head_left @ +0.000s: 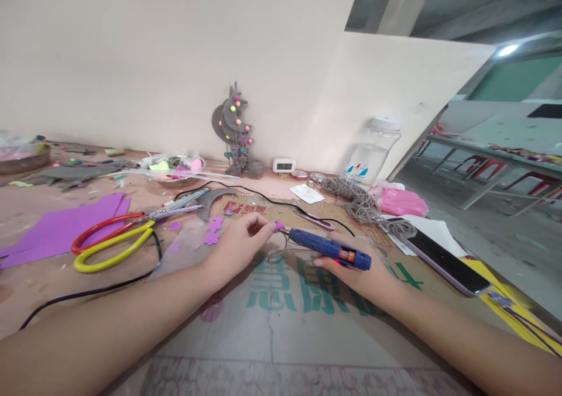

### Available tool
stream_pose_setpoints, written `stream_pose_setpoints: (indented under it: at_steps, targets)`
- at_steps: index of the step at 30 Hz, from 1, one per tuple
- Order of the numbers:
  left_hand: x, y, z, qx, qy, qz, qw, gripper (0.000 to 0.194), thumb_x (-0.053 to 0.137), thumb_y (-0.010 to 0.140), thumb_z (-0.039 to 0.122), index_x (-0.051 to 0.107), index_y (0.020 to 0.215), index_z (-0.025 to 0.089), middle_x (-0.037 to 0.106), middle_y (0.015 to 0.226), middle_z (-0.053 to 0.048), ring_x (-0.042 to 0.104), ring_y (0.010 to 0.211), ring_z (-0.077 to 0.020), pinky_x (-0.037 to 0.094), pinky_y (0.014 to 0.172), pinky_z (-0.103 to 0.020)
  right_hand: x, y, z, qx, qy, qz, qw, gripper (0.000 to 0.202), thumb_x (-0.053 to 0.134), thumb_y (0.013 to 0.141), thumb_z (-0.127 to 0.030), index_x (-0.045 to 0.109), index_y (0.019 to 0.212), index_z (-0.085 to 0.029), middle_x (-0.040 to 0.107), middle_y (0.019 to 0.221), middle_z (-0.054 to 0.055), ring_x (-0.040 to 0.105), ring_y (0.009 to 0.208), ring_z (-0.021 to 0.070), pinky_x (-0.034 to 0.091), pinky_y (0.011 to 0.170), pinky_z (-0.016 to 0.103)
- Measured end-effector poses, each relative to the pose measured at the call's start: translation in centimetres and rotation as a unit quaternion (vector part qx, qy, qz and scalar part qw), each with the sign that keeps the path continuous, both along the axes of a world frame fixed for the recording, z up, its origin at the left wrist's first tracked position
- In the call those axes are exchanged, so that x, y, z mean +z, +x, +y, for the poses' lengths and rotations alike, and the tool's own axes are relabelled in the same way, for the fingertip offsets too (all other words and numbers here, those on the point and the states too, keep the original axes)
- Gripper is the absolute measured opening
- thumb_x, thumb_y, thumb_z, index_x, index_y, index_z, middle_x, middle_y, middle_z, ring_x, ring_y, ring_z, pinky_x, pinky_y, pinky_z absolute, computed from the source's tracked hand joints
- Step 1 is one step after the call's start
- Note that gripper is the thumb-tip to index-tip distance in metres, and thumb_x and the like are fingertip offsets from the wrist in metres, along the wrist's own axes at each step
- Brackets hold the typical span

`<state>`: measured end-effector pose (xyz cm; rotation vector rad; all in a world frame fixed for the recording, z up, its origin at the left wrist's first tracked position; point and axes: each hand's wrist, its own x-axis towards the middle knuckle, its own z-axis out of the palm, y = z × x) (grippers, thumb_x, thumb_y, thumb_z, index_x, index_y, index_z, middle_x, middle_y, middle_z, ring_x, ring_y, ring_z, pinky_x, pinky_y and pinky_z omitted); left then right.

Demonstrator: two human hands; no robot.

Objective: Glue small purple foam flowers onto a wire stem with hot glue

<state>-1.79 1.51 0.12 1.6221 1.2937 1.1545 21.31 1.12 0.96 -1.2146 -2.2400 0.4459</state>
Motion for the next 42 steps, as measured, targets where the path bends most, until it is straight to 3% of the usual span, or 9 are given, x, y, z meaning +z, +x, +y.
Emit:
stream_pose_setpoints:
  at_steps: [42]
  targets:
    - [-0.25, -0.26, 0.47, 0.004, -0.032, -0.032, 0.999, 0.025, 0.052, 0.078, 0.040, 0.054, 0.069, 0.017, 0.048, 0.060, 0.004, 0.040, 0.053, -0.0091, 0.032, 0.050, -0.020, -0.21, 0.21, 0.09, -0.027, -0.006, -0.002, 1.000, 0.031, 0.059, 0.077, -0.046, 0.051, 0.066, -0.018, 0.048, 0.058, -0.003, 0.044, 0.055, 0.0103, 0.034, 0.050, 0.021]
